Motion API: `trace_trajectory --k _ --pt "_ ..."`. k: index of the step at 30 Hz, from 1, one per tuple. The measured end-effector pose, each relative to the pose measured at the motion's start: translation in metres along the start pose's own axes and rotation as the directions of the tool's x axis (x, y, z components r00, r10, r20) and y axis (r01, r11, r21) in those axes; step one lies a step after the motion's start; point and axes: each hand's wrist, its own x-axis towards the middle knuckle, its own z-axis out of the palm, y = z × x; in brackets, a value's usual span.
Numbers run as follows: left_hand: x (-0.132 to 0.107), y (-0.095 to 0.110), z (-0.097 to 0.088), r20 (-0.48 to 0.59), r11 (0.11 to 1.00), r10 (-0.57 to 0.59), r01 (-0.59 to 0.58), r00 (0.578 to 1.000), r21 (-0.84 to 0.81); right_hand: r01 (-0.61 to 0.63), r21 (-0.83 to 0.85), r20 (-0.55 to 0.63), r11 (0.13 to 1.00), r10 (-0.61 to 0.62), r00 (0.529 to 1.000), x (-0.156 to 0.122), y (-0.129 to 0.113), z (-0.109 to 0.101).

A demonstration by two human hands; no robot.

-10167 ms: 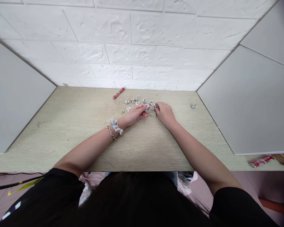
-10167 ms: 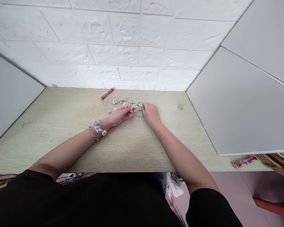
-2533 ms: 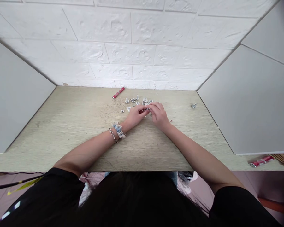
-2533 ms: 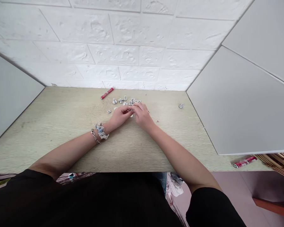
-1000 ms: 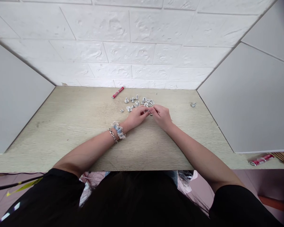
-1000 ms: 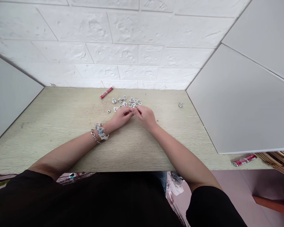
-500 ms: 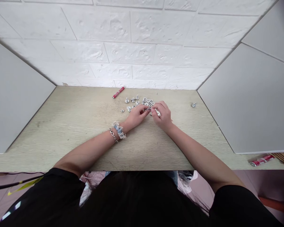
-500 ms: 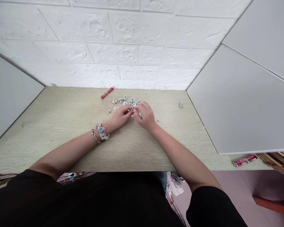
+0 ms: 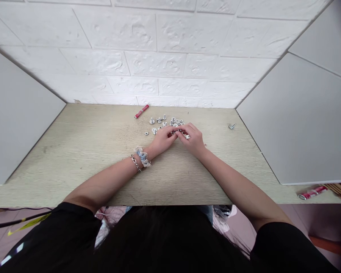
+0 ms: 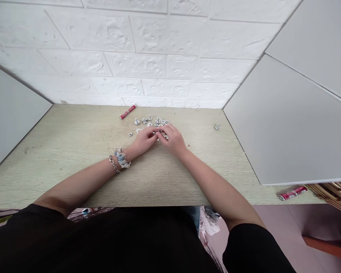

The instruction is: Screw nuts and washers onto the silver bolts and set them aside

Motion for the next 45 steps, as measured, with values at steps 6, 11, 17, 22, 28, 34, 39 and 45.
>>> trace_trajectory --k 6,11,17,22,28,34,39,45 --pt "0.0003 0.0007 -0.0009 0.005 1.000 -0.015 0.015 1.000 -0.010 -0.124 0.013 0.061 0.992 0.123 0.991 -0.0012 0.0001 -0.0017" --pt "0.0012 0.0018 -0.0015 -0.010 0.997 -0.071 0.070 0.997 -0.031 -0.228 0.019 0.088 0.974 0.225 0.970 -0.0027 0.0007 -0.0012" --pt "0.0018 0.0008 -0.0007 0.000 0.997 -0.073 0.073 0.997 -0.032 -0.377 0.188 0.040 0.907 0.377 0.925 0.0002 -0.0048 -0.0058" --pt "0.0027 -0.0021 0.0005 -0.021 0.990 -0.118 0.116 0.993 -0.080 -0.508 0.324 -0.008 0.798 0.540 0.842 0.0020 -0.0053 -0.0082" --pt "0.0020 -0.0015 0.0002 0.015 0.998 -0.046 0.046 0.999 -0.033 -0.437 0.290 0.098 0.851 0.427 0.899 0.0002 -0.0033 -0.0041" --pt "0.0009 -0.0014 -0.0006 0.031 1.000 -0.017 0.017 0.999 -0.006 -0.304 0.200 0.194 0.931 0.266 0.944 -0.0036 -0.0029 -0.0016" --pt "0.0013 -0.0012 -0.0007 0.029 1.000 -0.010 0.010 1.000 -0.011 -0.318 0.141 0.171 0.938 0.293 0.941 -0.0032 -0.0022 -0.0004" --pt "0.0009 -0.0020 -0.0009 0.033 0.999 -0.036 0.037 0.999 -0.012 -0.398 0.132 0.134 0.908 0.382 0.914 -0.0018 0.0011 -0.0007"
